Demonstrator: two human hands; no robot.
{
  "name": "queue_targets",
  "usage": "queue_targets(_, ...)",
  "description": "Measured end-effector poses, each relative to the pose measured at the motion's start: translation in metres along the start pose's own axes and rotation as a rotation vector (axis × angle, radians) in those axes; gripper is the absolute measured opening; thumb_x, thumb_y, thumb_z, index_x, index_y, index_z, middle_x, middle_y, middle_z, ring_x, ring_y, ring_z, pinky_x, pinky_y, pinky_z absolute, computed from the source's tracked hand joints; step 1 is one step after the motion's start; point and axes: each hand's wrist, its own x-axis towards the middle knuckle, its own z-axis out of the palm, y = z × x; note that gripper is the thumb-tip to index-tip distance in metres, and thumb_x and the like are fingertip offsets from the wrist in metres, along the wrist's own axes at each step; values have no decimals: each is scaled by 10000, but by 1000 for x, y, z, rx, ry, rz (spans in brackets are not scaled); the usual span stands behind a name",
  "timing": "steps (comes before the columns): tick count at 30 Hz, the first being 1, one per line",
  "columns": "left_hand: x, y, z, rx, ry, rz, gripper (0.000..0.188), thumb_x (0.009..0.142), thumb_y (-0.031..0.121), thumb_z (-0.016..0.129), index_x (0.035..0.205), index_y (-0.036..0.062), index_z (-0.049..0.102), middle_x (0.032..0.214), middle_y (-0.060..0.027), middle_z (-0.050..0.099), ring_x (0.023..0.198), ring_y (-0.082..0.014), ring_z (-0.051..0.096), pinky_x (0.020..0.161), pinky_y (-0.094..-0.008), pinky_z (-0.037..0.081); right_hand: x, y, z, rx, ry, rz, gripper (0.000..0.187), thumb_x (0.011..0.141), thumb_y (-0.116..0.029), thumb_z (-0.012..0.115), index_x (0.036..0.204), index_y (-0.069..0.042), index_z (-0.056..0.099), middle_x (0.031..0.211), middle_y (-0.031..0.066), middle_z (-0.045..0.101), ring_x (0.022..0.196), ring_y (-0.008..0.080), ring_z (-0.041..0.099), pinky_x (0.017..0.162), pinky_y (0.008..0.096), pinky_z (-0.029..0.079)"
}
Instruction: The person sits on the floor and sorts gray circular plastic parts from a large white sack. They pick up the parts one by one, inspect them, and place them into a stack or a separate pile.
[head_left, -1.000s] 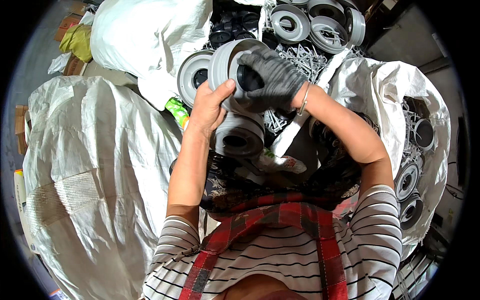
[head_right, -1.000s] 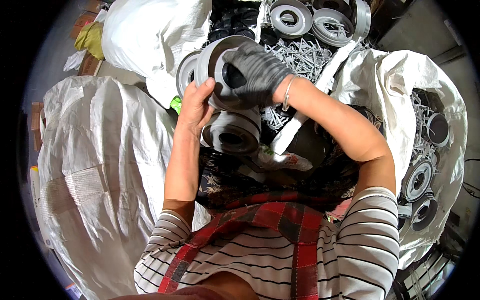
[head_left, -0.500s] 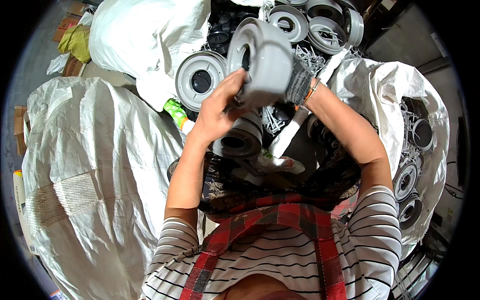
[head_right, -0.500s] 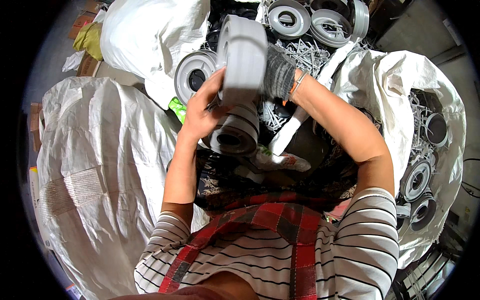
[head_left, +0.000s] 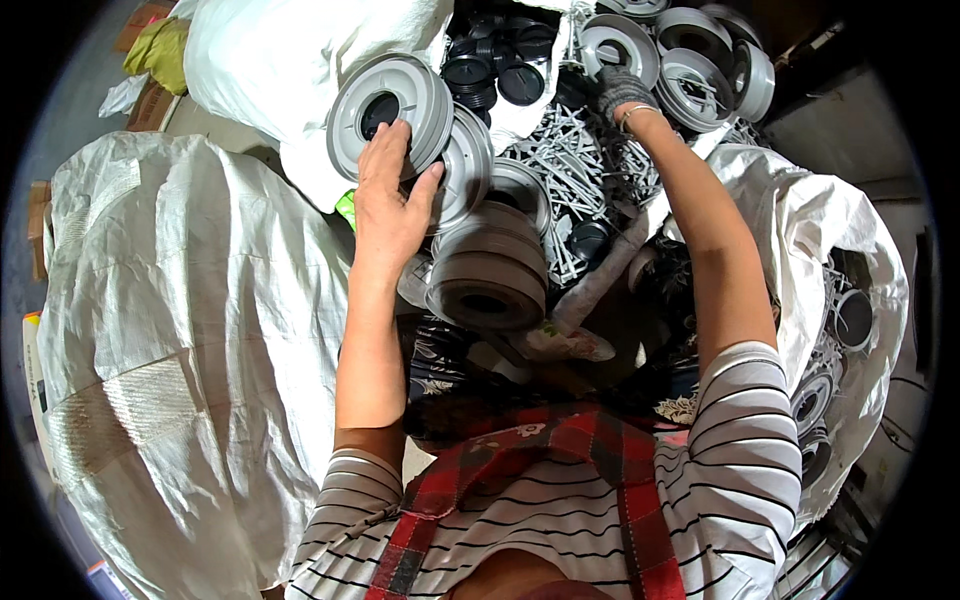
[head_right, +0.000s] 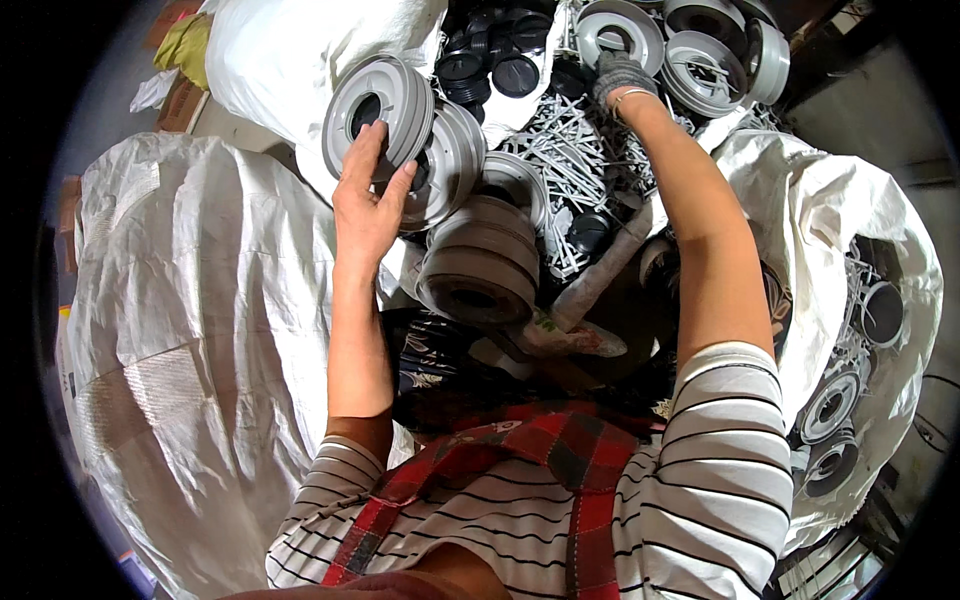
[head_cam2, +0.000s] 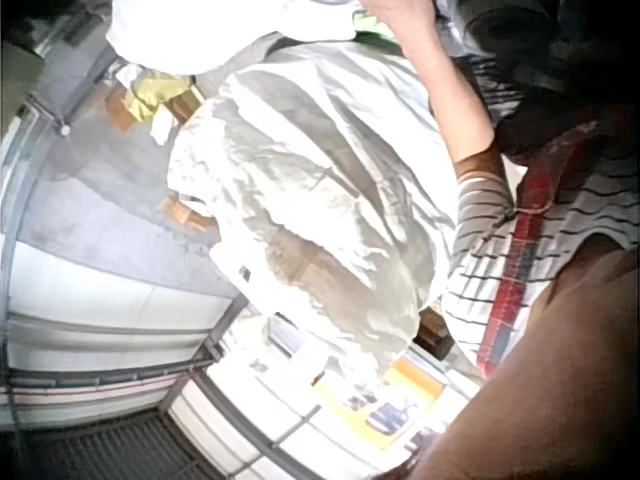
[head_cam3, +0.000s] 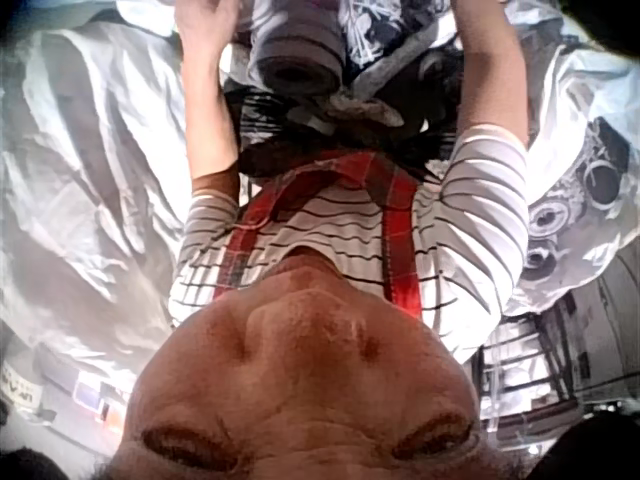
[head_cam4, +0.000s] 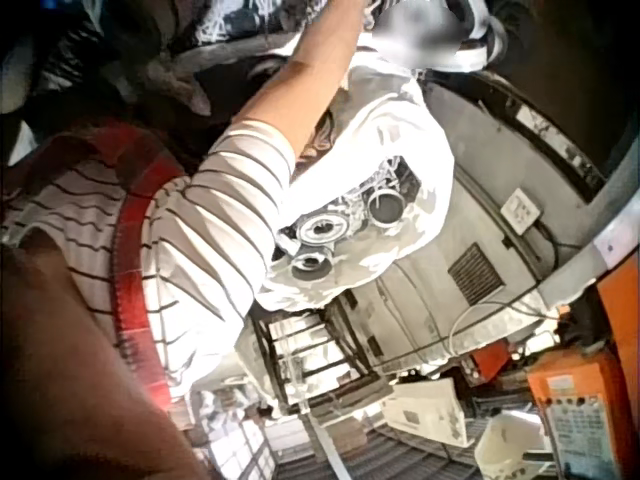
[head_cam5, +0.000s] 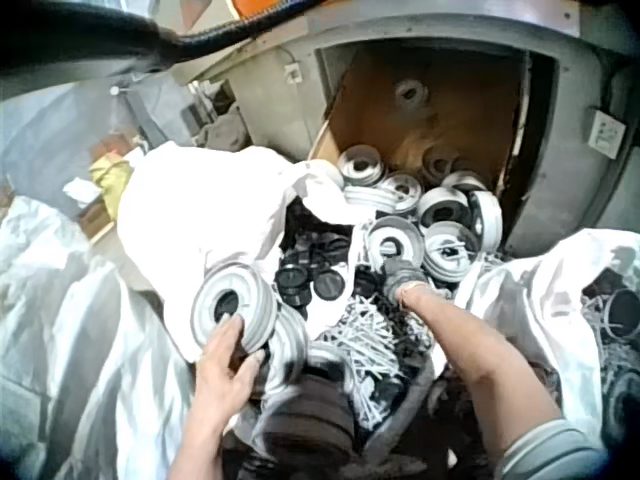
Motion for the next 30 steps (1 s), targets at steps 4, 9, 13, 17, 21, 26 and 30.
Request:
queue_targets(4,-3,3,0,-156,143,23,383,814,33,634,1186,-21,560,1215,-179,561,1162,-254,517,971,-327,400,-6,-36,-41,-39,-150,-74,270,772,-193,523,959,-30,631,936,225,624,950,370,588,790,442,472)
queue_targets(9,-6,34,18,-948,-198,-380,336,886,44,562,1200,-67,513,1189,-149,563,1125,-190,519,963,-269,394,-67,-66,-102,187,437,-293,195,837,-211,501,869,-42,593,791,186,602,749,340,578,682,411,461)
queue_targets(13,2,35,48,-1233,-260,-578,388,834,73,614,1179,-47,484,1033,-106,571,1001,-195,549,885,-290,426,-147,-123,-147,-239,386,-726,240,777,-189,496,914,-4,563,883,153,588,673,289,591,536,408,492)
queue_targets(17,-2,56,37,-1271,-171,-753,404,774,149,682,1109,-17,527,963,-73,579,902,-170,562,825,-313,437,-134,-120,-141,342,118,-562,296,829,-215,542,1048,-18,578,966,122,609,821,266,602,743,319,486)
queue_targets(21,-10,54,40,-1196,-137,-727,405,763,231,714,1045,-26,575,897,-65,599,802,-146,564,738,-282,446,-46,-75,-86,408,-102,154,573,723,-425,664,1103,-10,555,1072,221,595,1010,356,575,861,414,461)
queue_targets(26,-11,48,35,-1110,-210,-729,401,789,281,696,1026,-25,590,917,-74,616,828,-138,566,755,-281,445,-15,-47,-4,328,-176,222,775,637,-446,714,1260,-45,486,1184,185,578,1101,345,542,941,389,423)
queue_targets(30,-5,49,40,-1144,-240,-744,405,794,284,691,1031,-29,589,914,-75,618,824,-144,572,763,-289,449,-5,-18,13,69,-198,68,440,812,-393,548,1135,-97,592,1226,152,551,1140,317,517,957,387,411)
